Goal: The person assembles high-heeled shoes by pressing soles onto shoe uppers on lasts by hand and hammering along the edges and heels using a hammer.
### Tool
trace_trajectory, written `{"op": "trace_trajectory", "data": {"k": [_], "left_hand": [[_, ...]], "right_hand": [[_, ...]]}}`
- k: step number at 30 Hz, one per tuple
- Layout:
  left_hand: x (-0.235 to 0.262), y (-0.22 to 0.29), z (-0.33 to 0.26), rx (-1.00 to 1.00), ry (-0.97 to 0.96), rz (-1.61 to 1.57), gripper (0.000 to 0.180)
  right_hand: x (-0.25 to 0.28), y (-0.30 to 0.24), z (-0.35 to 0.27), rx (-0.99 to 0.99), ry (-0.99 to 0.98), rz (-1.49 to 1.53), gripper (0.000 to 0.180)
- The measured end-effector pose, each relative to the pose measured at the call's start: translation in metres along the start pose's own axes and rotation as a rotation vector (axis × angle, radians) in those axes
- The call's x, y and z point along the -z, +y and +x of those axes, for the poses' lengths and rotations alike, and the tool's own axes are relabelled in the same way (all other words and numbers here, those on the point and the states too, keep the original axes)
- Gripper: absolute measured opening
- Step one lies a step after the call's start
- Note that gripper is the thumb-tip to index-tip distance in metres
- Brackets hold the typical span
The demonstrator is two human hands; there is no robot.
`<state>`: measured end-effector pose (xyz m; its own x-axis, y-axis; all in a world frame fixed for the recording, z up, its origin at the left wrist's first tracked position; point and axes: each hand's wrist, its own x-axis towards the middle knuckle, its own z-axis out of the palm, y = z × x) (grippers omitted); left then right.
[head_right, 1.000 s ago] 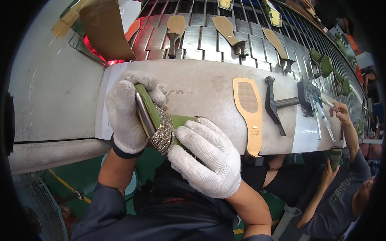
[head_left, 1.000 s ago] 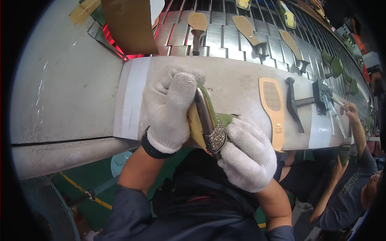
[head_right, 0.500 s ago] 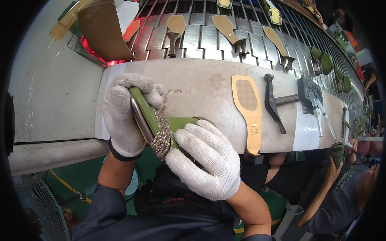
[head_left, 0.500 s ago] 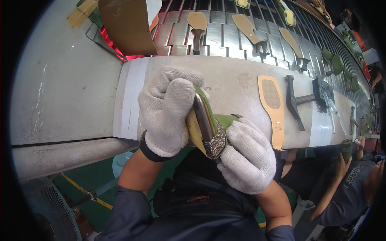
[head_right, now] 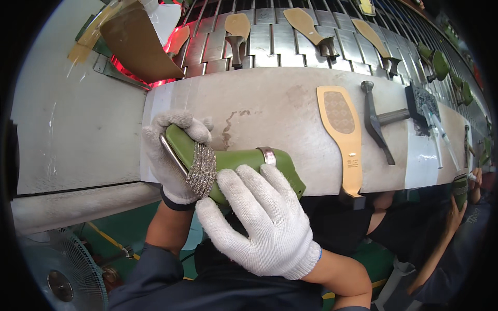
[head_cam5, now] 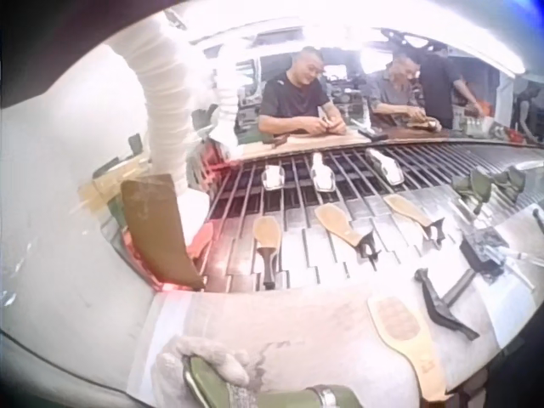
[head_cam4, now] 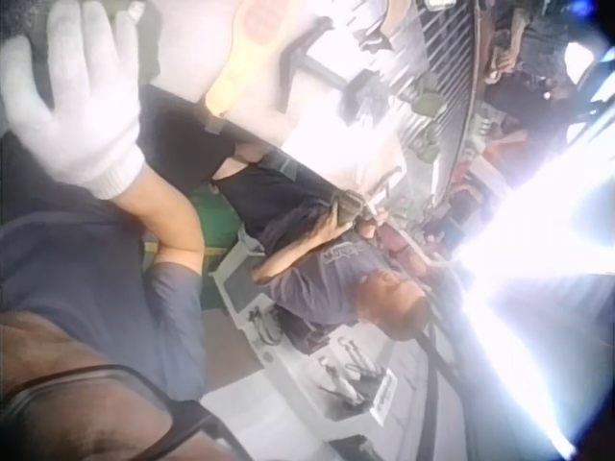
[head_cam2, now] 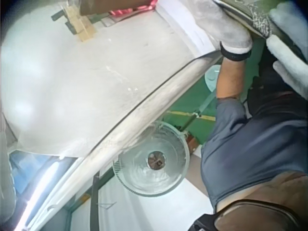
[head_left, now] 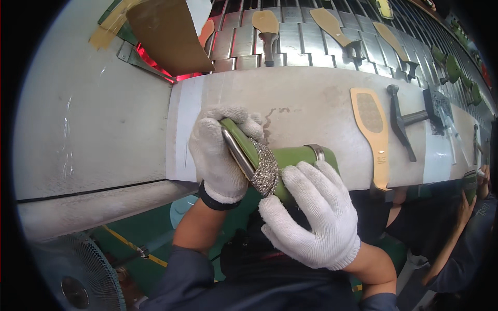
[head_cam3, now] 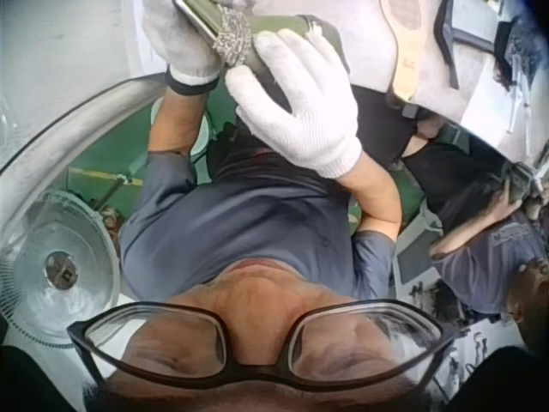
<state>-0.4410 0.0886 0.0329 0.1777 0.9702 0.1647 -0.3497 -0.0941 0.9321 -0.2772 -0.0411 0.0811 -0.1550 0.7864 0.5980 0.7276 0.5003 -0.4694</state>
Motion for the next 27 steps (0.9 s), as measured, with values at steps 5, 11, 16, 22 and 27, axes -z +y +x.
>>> {"op": "trace_trajectory", "data": {"k": [5,11,16,22,27], "left_hand": [[0.015,-0.007,-0.007,0.083,0.041,-0.24,0.069],[0.02,-0.005,-0.02,-0.02,0.149,0.39,0.045],[0.038,0.017,-0.039,-0.102,-0.144,0.275,0.06],[0.032,0.042,-0.037,0.15,-0.19,0.248,0.066],[0.03,0.049,-0.033,0.198,-0.158,0.42,0.051]], "right_hand": [[-0.018,0.001,-0.007,-0.017,0.026,0.015,0.044],[-0.026,0.017,-0.002,-0.042,-0.053,-0.07,0.047],[-0.018,0.025,-0.011,-0.1,-0.166,-0.113,0.053],[-0.014,0.027,-0.012,-0.111,-0.2,-0.089,0.065],[-0.02,0.03,-0.014,-0.094,-0.154,-0.09,0.056]]}}
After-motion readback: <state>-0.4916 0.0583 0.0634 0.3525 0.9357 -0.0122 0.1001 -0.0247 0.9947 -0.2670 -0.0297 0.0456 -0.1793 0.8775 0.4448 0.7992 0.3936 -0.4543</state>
